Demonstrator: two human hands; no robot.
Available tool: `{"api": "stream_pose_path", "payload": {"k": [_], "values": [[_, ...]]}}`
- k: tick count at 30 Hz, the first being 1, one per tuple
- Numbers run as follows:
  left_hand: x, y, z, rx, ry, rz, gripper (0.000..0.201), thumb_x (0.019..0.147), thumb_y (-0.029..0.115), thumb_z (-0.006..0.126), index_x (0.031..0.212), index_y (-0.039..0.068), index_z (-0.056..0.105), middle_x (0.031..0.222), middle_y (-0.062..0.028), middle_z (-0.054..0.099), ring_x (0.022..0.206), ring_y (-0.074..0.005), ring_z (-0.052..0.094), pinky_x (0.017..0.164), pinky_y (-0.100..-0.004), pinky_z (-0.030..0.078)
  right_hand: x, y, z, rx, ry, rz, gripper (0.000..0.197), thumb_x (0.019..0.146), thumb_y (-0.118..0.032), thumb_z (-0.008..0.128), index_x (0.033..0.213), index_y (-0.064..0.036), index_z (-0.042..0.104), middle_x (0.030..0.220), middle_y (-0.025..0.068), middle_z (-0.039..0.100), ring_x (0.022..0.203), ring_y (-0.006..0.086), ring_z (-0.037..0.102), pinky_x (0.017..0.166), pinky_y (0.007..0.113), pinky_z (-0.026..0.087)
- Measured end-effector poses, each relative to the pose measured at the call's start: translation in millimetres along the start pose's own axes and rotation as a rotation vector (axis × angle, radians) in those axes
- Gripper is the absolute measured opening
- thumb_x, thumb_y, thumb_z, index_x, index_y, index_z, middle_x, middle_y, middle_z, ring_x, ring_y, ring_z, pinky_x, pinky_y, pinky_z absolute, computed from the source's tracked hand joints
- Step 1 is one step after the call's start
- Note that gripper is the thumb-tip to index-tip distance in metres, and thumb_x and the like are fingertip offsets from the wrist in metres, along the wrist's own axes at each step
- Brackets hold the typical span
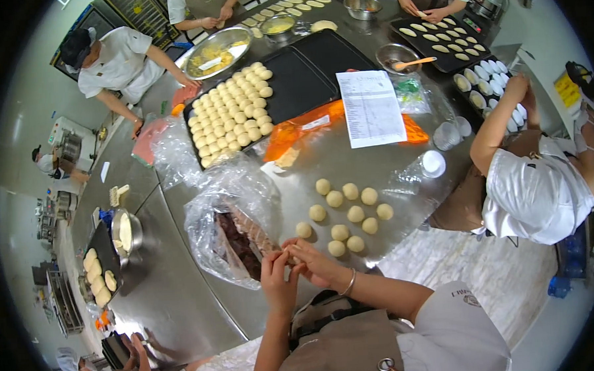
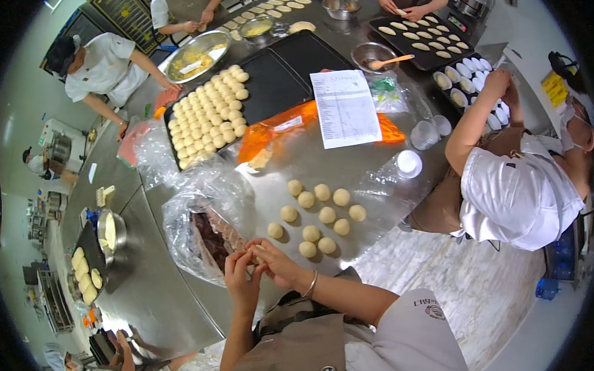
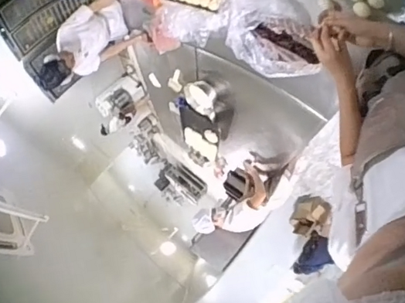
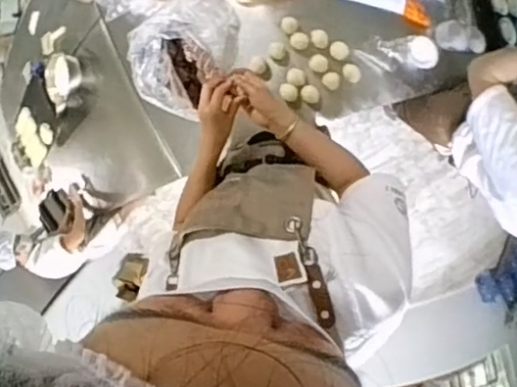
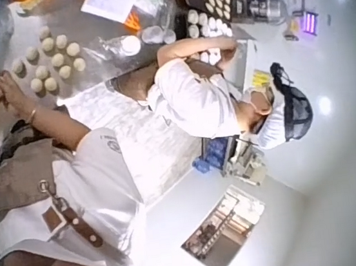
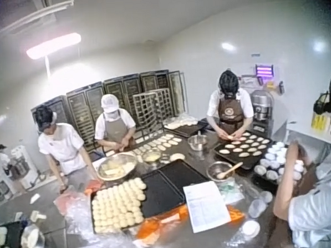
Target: Filling small balls of dough with red bean paste using a spatula.
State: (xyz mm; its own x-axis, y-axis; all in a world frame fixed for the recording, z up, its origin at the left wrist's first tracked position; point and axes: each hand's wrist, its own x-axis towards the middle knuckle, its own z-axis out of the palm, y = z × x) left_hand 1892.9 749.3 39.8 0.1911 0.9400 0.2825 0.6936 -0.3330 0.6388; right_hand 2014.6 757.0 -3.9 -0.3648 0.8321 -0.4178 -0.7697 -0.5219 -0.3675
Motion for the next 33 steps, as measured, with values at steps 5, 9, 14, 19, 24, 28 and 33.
{"api": "stream_pose_path", "payload": {"k": [5,9,14,19,24,28,33], "values": [[-20,-17,11,-0.206,-0.022,-0.218,0.014,0.081,-0.001,0.073,0.094,-0.001,0.068,0.097,-0.011,0.065,0.079,-0.017,0.065,0.069,-0.0262,0.052,-7,31,-25,-0.019,0.037,-0.024,0.02,0.102,-0.026,0.051,0.116,-0.0128,0.049,0.098,-0.0013,0.055,0.09,0.007,0.056,0.078,0.023,0.045],[-31,-16,16,-0.367,-0.079,-0.492,0.016,0.081,0.001,0.071,0.097,0.001,0.069,0.096,-0.0118,0.064,0.081,-0.022,0.065,0.068,-0.0307,0.053,-12,36,-44,-0.151,0.057,0.051,0.022,0.099,-0.027,0.054,0.116,-0.0148,0.049,0.103,-0.0006,0.055,0.097,0.0086,0.054,0.084,0.026,0.043],[-45,-9,28,-0.102,-0.099,-0.167,0.018,0.083,0.001,0.067,0.101,0.002,0.066,0.099,-0.0134,0.062,0.084,-0.028,0.065,0.07,-0.035,0.053,-17,37,-60,0.032,0.044,0.161,0.024,0.097,-0.026,0.056,0.118,-0.014,0.05,0.107,0.0005,0.055,0.101,0.009,0.053,0.084,0.026,0.043],[-49,-23,38,-0.099,-0.091,-0.19,0.016,0.083,0.002,0.068,0.098,0.002,0.067,0.099,-0.0148,0.063,0.087,-0.0294,0.065,0.07,-0.0359,0.052,-19,30,-78,0.248,-0.033,0.139,0.023,0.095,-0.018,0.058,0.117,-0.0117,0.053,0.106,0.0015,0.056,0.099,0.0118,0.055,0.083,0.029,0.044],[-50,-14,46,-0.476,-0.084,-0.544,0.033,0.09,0.006,0.065,0.122,0.003,0.06,0.117,-0.0151,0.056,0.092,-0.0227,0.066,0.07,-0.0294,0.055,-8,-18,-108,-1.184,0.368,-0.372,0.024,0.085,-0.008,0.066,0.107,-0.0081,0.058,0.107,0.0093,0.056,0.104,0.0215,0.054,0.088,0.037,0.044],[-62,-38,38,-0.417,-0.072,-0.553,0.041,0.091,0.007,0.064,0.131,0.004,0.054,0.125,-0.0152,0.051,0.094,-0.0209,0.066,0.072,-0.0281,0.056,30,-127,-122,-1.626,0.649,-0.819,0.027,0.08,-0.008,0.065,0.106,-0.0085,0.058,0.106,0.0153,0.051,0.102,0.0357,0.052,0.087,0.045,0.045],[-64,-39,41,-0.326,-0.188,-0.52,0.036,0.092,0.01,0.063,0.128,0.004,0.056,0.123,-0.0137,0.053,0.092,-0.0196,0.065,0.071,-0.0277,0.054,61,-176,-205,-1.966,0.767,-0.409,0.034,0.088,-0.018,0.063,0.12,-0.011,0.056,0.112,0.0194,0.051,0.107,0.0384,0.051,0.095,0.046,0.042]]}}
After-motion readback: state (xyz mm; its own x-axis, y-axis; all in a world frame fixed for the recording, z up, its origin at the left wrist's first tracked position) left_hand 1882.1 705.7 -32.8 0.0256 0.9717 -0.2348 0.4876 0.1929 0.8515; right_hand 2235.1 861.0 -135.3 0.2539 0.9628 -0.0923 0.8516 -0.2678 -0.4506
